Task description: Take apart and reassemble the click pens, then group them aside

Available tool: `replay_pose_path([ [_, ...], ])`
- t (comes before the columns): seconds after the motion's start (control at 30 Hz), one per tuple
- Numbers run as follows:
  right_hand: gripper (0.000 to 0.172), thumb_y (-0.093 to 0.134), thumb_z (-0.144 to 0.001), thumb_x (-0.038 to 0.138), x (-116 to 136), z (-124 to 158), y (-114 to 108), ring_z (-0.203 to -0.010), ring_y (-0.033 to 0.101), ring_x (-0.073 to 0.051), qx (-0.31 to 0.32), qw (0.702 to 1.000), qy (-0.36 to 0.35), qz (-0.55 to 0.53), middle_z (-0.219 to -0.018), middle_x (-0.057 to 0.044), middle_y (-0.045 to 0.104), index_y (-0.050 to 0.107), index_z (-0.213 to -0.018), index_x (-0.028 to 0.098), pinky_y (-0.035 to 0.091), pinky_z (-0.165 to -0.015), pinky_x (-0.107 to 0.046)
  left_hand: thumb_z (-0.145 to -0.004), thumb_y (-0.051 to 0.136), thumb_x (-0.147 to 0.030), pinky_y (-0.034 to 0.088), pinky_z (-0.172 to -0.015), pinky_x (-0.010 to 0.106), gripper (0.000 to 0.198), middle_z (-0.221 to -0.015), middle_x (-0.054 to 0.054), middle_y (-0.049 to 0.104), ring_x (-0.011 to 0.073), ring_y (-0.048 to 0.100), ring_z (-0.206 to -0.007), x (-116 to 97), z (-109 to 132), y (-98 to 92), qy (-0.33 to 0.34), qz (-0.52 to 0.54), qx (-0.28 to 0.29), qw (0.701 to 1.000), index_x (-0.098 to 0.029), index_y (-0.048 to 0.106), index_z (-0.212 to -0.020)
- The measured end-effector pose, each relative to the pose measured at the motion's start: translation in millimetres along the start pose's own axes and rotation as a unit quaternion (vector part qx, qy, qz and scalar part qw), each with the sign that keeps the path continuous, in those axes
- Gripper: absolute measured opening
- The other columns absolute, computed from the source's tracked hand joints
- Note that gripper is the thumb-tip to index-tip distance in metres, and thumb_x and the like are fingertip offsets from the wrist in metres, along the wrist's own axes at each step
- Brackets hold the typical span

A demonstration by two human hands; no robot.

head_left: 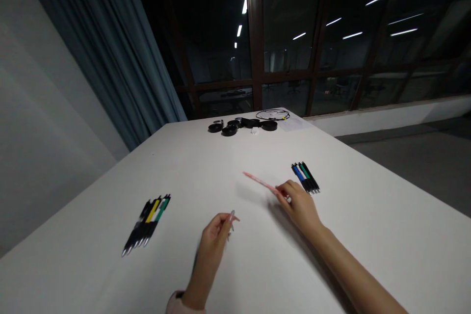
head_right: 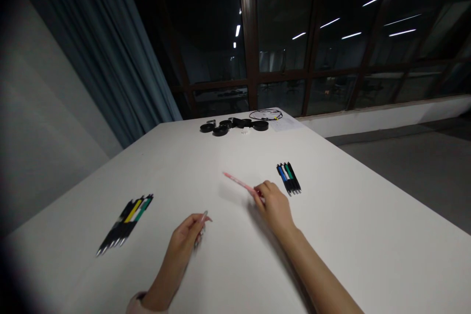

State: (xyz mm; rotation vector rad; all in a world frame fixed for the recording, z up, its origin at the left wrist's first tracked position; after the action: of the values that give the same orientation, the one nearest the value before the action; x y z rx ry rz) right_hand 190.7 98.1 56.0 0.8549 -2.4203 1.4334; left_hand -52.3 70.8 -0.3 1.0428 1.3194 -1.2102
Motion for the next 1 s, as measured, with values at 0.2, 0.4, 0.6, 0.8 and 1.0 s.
replay_pose_path([
  [0.2, 0.032, 0.046, -0.094, 0.041, -106, 5, -43, -0.087, 0.062, -0.025, -0.065, 0.963, 0.229, 0.129, -0.091, -0.009, 0.067, 0.067, -0.088, 0.018, 0.041, -0.062, -0.03, -0.063, 0.064, -0.072, 0.031, -0.047, 0.023, 0.056, -0.056, -0.004, 0.049, 0.011, 0.04, -0.049, -13, -14, -33.4, 0.024, -0.067, -0.049, 0.996, -0.018, 0.068, -0.077],
  [0.4, 0.035, 0.043, -0.092, 0.039, -155, 27, -53, -0.089, 0.063, -0.027, -0.03, 0.918, 0.357, 0.173, -0.102, -0.012, 0.069, 0.07, -0.095, 0.018, 0.039, -0.06, -0.032, -0.079, 0.048, -0.056, 0.046, -0.073, 0.035, 0.045, -0.089, 0.009, 0.066, 0.0224, 0.059, -0.074, -31, -23, -111.1, 0.101, -0.375, -0.171, 0.906, -0.018, 0.07, -0.089],
  [0.6, 0.042, 0.039, -0.091, 0.045, -162, 32, -47, -0.089, 0.065, -0.028, -0.004, 0.905, 0.391, 0.166, -0.101, -0.014, 0.07, 0.071, -0.098, 0.018, 0.042, -0.062, -0.033, -0.089, 0.033, -0.043, 0.047, -0.077, 0.04, 0.049, -0.1, 0.016, 0.067, 0.0327, 0.064, -0.094, -19, -15, -175.5, 0.019, -0.598, -0.229, 0.767, -0.016, 0.069, -0.109],
  [0.8, 0.04, 0.039, -0.092, 0.046, -166, 33, -44, -0.088, 0.067, -0.029, 0.005, 0.902, 0.396, 0.171, -0.101, -0.013, 0.071, 0.068, -0.101, 0.019, 0.042, -0.063, -0.034, -0.089, 0.034, -0.044, 0.047, -0.073, 0.043, 0.05, -0.106, 0.019, 0.066, 0.036, 0.064, -0.094, -6, -14, -194.5, -0.048, -0.617, -0.239, 0.748, -0.018, 0.066, -0.118],
  [1.0, 0.036, 0.043, -0.091, 0.042, -163, 32, -41, -0.088, 0.068, -0.028, 0.008, 0.911, 0.378, 0.166, -0.098, -0.011, 0.073, 0.066, -0.106, 0.019, 0.043, -0.064, -0.033, -0.089, 0.034, -0.048, 0.047, -0.073, 0.043, 0.053, -0.105, 0.019, 0.066, 0.0359, 0.064, -0.094, -2, -16, -191.9, -0.056, -0.624, -0.224, 0.747, -0.018, 0.066, -0.118],
])
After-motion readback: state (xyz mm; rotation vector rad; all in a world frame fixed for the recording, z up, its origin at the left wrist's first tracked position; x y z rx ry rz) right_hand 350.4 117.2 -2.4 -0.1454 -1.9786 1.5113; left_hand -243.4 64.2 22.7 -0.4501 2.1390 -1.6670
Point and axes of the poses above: each hand's wrist, its own z-axis away from the middle knuckle, its own y-axis out of the palm, x = y × z, the point moved 8 cm from there along -z, towards the middle knuckle
